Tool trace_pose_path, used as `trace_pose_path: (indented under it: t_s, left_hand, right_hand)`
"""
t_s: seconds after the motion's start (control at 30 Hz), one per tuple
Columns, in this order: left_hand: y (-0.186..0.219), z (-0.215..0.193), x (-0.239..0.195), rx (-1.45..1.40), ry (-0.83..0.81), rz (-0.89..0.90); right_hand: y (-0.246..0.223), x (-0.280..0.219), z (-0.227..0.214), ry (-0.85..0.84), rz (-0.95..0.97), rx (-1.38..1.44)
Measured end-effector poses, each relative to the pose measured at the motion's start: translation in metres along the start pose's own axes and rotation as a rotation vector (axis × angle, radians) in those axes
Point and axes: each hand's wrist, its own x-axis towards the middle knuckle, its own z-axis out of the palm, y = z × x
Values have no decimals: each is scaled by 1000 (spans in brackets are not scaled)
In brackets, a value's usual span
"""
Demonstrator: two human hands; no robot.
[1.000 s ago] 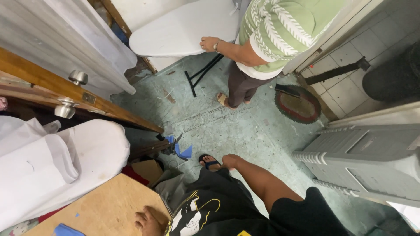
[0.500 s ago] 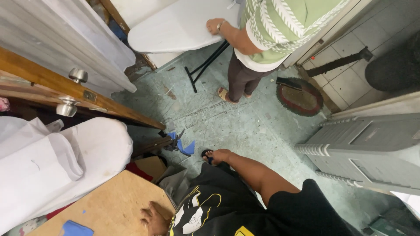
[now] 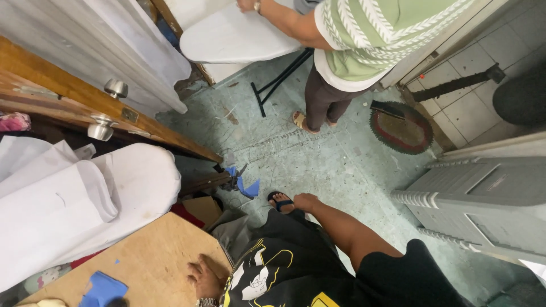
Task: Cutting out fabric pieces using scissors following a pattern on a cutting table
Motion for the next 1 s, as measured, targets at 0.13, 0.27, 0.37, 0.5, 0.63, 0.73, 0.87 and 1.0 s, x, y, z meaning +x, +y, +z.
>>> trace_pose_path:
  t_s: [0.13,0.27,0.37,0.5,0.63,0.73,0.87,1.0]
  left_hand:
    - [2,-9,-6,-65,-80,-43]
    - [14,-24,-20,-113,-125,-97]
    - [16,-26,-23,-98,-175,-148]
    - [9,-15,-20,-57,-109,-69]
    - [8,-6,-21,-86,-24,-42]
    - [10,-7,-20,-112,-52,-54]
    - [12,-4,-19,-90,-42,-60]
    - [6,1,-20,-117,-25,-41]
  right_hand:
    - [12,7,6,39,-26,11]
    - [11,12,9,69,-67,7]
    - [7,14,9,47,-54,-10]
    - [-1,27,13,14,-104,-51]
    - [-13,21,7,-48,-31,-60]
    - [-3,43,16,-36,-93,-89]
    - [2,40,13,-19,-117,-68]
    - [-1,32,5,-36,-141,-37]
